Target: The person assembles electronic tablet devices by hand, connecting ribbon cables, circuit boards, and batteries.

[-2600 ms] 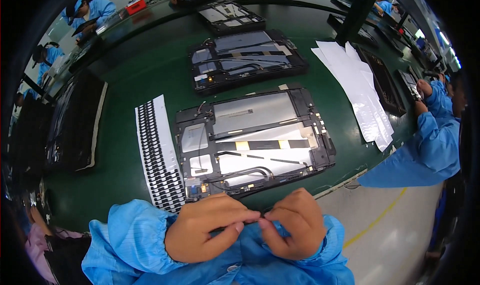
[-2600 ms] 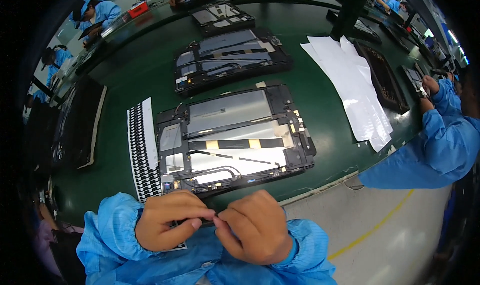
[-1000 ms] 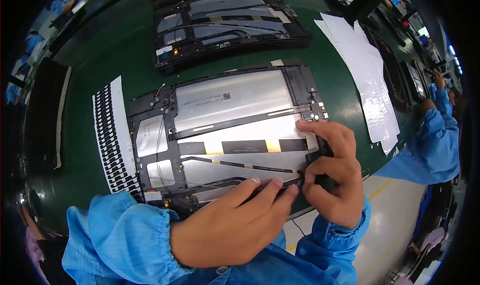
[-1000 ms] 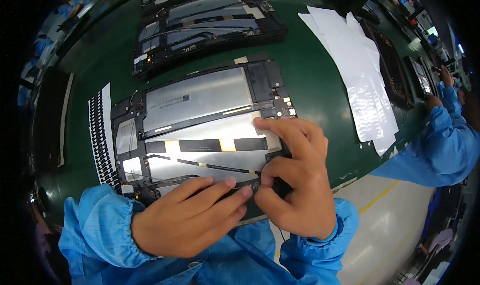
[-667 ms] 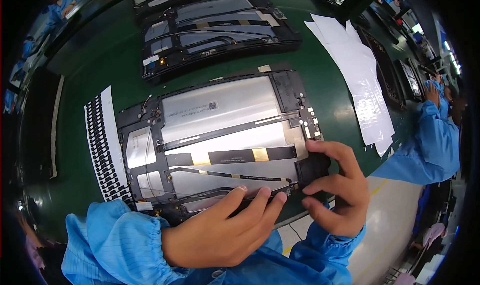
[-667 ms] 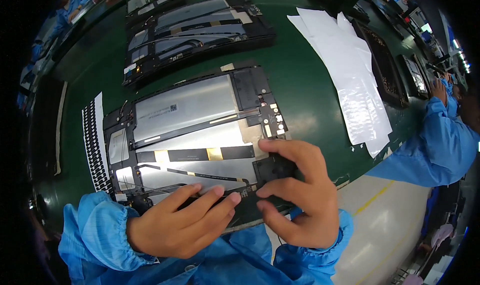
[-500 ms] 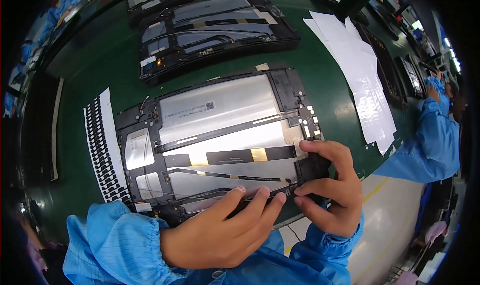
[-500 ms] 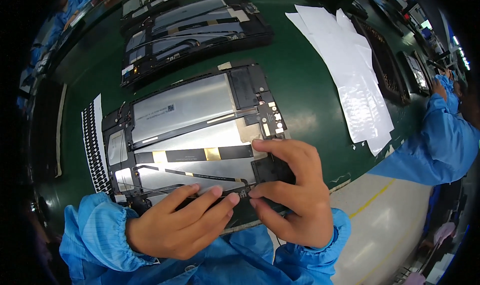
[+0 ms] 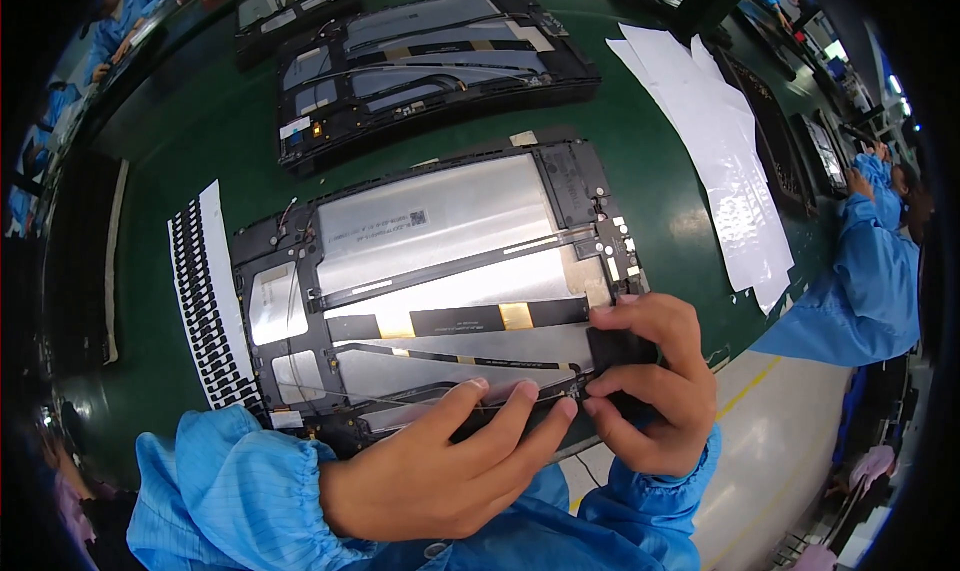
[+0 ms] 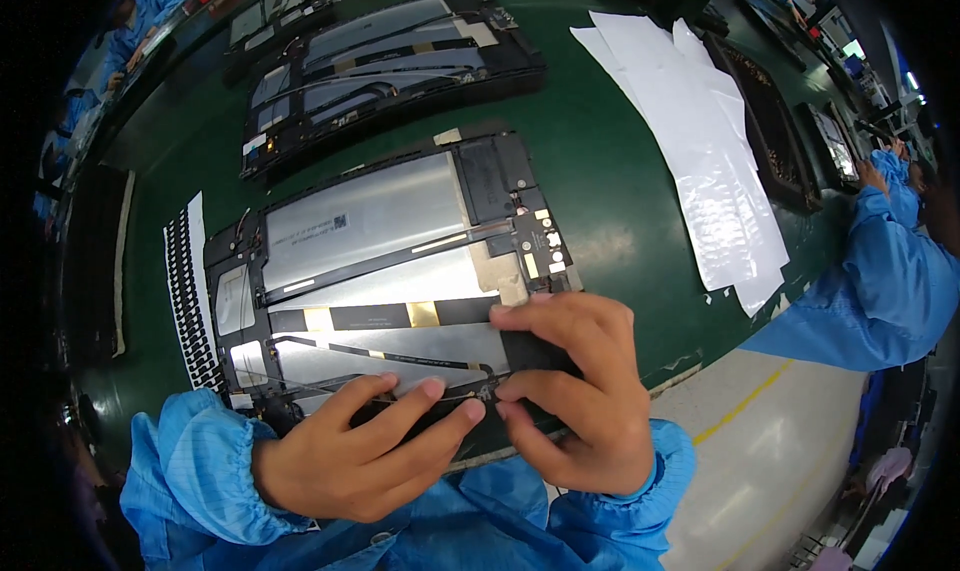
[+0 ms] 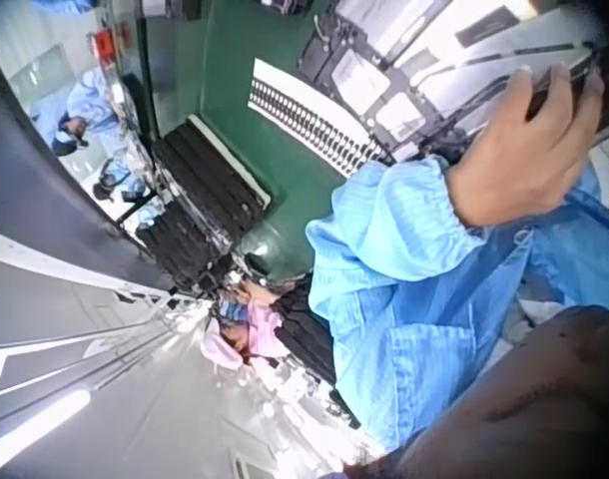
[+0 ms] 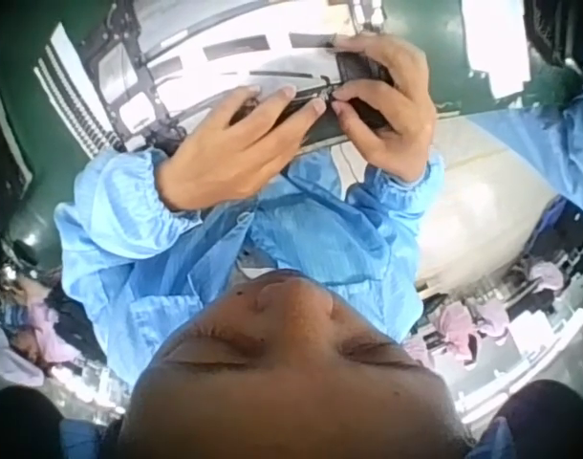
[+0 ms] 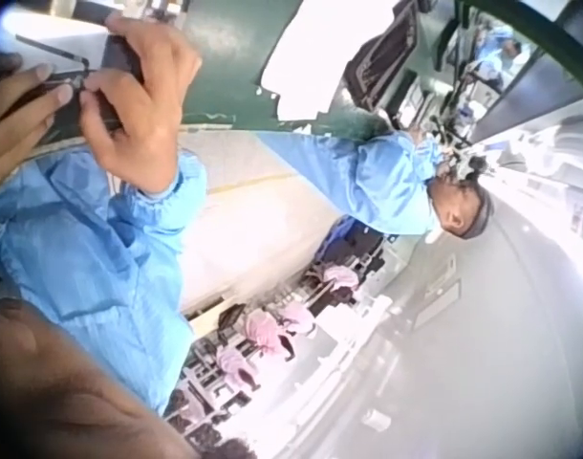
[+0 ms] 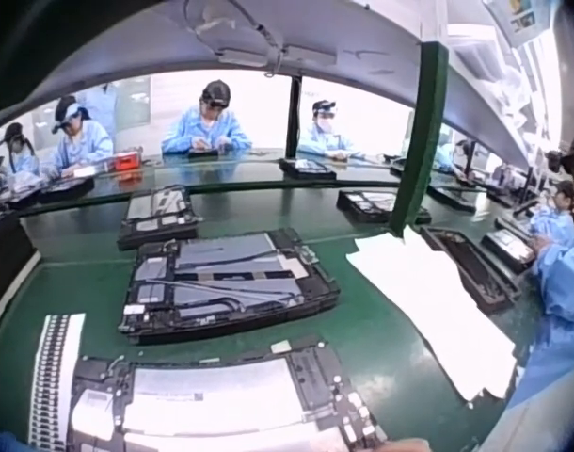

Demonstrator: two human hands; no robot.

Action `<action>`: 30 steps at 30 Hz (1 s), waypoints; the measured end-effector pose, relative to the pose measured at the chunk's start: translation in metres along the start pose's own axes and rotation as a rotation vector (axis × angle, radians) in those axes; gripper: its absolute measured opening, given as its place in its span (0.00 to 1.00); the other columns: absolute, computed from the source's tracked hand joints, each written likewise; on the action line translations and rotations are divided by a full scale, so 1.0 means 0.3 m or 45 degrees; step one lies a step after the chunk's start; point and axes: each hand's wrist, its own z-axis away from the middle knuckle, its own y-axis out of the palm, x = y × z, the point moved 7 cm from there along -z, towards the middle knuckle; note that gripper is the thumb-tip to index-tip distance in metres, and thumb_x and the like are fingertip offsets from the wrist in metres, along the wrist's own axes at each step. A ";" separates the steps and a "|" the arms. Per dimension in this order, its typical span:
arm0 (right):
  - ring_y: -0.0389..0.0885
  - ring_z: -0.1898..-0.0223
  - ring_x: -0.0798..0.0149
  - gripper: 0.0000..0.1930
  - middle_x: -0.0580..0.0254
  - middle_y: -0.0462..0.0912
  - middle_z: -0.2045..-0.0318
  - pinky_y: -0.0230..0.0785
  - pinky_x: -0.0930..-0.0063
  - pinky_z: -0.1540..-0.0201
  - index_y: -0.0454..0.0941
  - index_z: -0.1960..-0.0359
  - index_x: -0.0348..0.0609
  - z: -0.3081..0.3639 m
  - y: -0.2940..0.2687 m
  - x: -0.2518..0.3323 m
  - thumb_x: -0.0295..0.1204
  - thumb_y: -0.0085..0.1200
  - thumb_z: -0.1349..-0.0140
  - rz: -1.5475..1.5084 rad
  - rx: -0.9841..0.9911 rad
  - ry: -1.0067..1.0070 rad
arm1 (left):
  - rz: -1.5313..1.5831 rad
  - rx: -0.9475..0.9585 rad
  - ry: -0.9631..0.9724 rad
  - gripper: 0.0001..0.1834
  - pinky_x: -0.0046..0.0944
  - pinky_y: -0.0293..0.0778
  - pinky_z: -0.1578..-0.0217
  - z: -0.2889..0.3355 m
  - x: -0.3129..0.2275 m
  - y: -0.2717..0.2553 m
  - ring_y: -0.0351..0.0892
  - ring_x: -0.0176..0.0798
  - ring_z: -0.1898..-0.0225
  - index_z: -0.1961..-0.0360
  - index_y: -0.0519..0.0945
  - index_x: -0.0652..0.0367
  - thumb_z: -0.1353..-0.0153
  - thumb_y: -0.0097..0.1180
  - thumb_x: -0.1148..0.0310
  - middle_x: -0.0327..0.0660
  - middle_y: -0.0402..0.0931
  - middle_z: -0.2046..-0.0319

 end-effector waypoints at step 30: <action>0.66 0.53 0.55 0.12 0.52 0.69 0.53 0.61 0.67 0.52 0.76 0.73 0.40 0.047 0.007 -0.055 0.23 0.63 0.63 -0.221 -0.188 0.270 | 0.018 0.042 -0.007 0.07 0.43 0.72 0.60 0.007 -0.021 -0.001 0.70 0.46 0.52 0.69 0.79 0.55 0.47 0.54 0.66 0.44 0.70 0.49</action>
